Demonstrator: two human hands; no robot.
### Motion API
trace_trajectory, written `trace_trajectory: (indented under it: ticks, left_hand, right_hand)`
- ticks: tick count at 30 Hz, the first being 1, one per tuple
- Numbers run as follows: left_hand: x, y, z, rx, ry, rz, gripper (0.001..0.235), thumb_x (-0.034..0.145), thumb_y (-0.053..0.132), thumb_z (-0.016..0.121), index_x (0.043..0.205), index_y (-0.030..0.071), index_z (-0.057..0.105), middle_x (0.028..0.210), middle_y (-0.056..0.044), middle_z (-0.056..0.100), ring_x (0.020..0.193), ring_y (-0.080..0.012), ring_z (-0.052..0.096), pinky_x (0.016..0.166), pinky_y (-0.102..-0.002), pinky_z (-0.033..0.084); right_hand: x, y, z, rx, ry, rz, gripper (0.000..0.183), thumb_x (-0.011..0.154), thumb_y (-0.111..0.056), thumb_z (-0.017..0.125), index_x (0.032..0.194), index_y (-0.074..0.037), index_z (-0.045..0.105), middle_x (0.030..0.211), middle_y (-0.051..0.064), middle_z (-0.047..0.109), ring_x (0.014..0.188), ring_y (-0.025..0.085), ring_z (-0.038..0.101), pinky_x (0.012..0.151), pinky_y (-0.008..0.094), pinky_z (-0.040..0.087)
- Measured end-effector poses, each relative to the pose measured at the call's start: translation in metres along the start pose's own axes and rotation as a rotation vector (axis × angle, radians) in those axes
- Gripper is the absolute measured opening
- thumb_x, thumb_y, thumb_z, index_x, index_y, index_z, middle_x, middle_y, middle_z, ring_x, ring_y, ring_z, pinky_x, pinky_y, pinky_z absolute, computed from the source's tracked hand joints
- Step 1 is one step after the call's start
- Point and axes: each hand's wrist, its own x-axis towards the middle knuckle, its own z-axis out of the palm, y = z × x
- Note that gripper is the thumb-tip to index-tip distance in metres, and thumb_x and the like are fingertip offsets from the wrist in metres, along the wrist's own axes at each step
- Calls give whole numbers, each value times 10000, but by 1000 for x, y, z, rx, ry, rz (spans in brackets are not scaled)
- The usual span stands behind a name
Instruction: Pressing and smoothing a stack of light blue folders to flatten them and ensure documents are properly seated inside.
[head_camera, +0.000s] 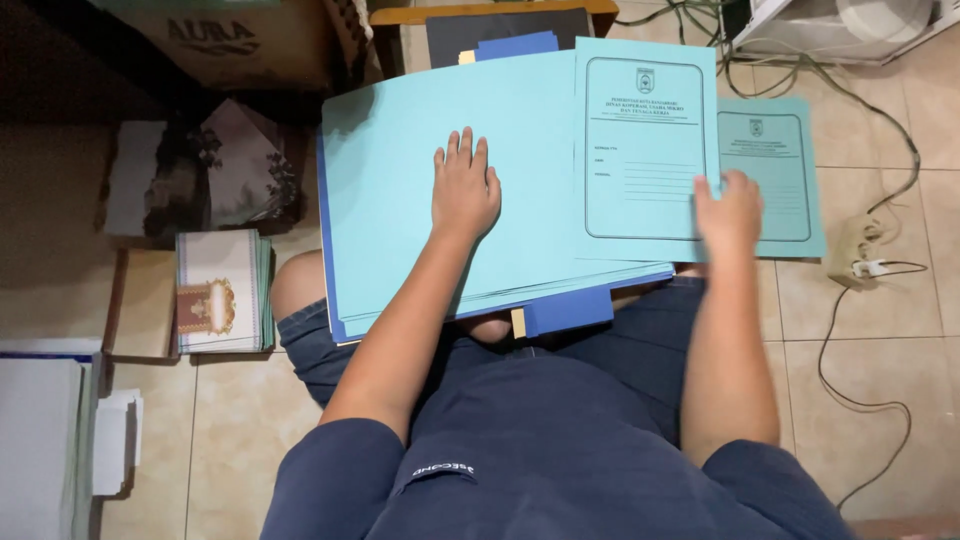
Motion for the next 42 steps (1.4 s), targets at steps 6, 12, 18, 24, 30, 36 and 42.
trace_trajectory:
  ticks: [6, 12, 18, 24, 30, 36, 42]
  left_hand:
    - [2, -1, 2, -30, -1, -20, 523, 1049, 282, 357, 1504, 63, 492, 1605, -183, 407, 1529, -333, 304, 1250, -519, 198]
    - [5, -5, 13, -37, 47, -24, 534, 1053, 306, 379, 1496, 30, 491, 1586, -189, 439, 1515, -328, 343, 1246, -511, 217]
    - [6, -7, 11, -64, 3, -37, 592, 1062, 389, 340, 1535, 48, 440, 1623, -155, 399, 1540, -298, 306, 1265, -492, 180]
    - [6, -3, -1, -48, -97, -51, 651, 1046, 453, 318, 1564, 69, 408, 1661, -142, 336, 1566, -287, 244, 1281, -490, 125]
    - [7, -3, 0, -22, -122, -54, 670, 1038, 466, 340, 1581, 76, 384, 1678, -142, 297, 1577, -286, 209, 1288, -496, 96]
    - [6, -2, -5, -15, -144, -49, 698, 1029, 476, 351, 1592, 64, 360, 1686, -144, 280, 1582, -288, 195, 1292, -500, 85]
    - [7, -3, 0, -7, -129, -43, 700, 1027, 469, 363, 1588, 51, 365, 1680, -148, 296, 1579, -288, 209, 1290, -504, 93]
  right_hand:
    - [-28, -23, -29, 573, -329, 67, 583, 1053, -167, 676, 1532, 40, 417, 1285, 327, 622, 1230, 458, 591, 1003, 597, 474]
    - [-36, -41, -24, 867, -361, -185, 554, 1083, 59, 488, 1596, 58, 276, 1394, 382, 533, 1208, 400, 582, 932, 525, 548]
    - [-58, -89, -23, 727, -390, -224, 591, 1070, 35, 503, 1613, 7, 273, 1364, 364, 570, 1188, 445, 612, 936, 538, 560]
    - [-57, -91, -8, 713, -394, -194, 599, 1062, 4, 517, 1620, -79, 313, 1383, 350, 557, 1245, 435, 589, 946, 516, 568]
    - [-60, -98, -7, 706, -397, -222, 604, 1061, 17, 531, 1615, -53, 302, 1443, 360, 501, 1301, 426, 553, 994, 510, 542]
    - [-61, -109, -10, 708, -377, -217, 577, 1050, 25, 548, 1590, -28, 349, 1450, 366, 491, 1335, 453, 517, 1035, 536, 508]
    - [-49, -80, 20, 663, -214, -121, 363, 1054, -133, 683, 1409, -84, 625, 1061, 108, 675, 953, 182, 628, 872, 393, 547]
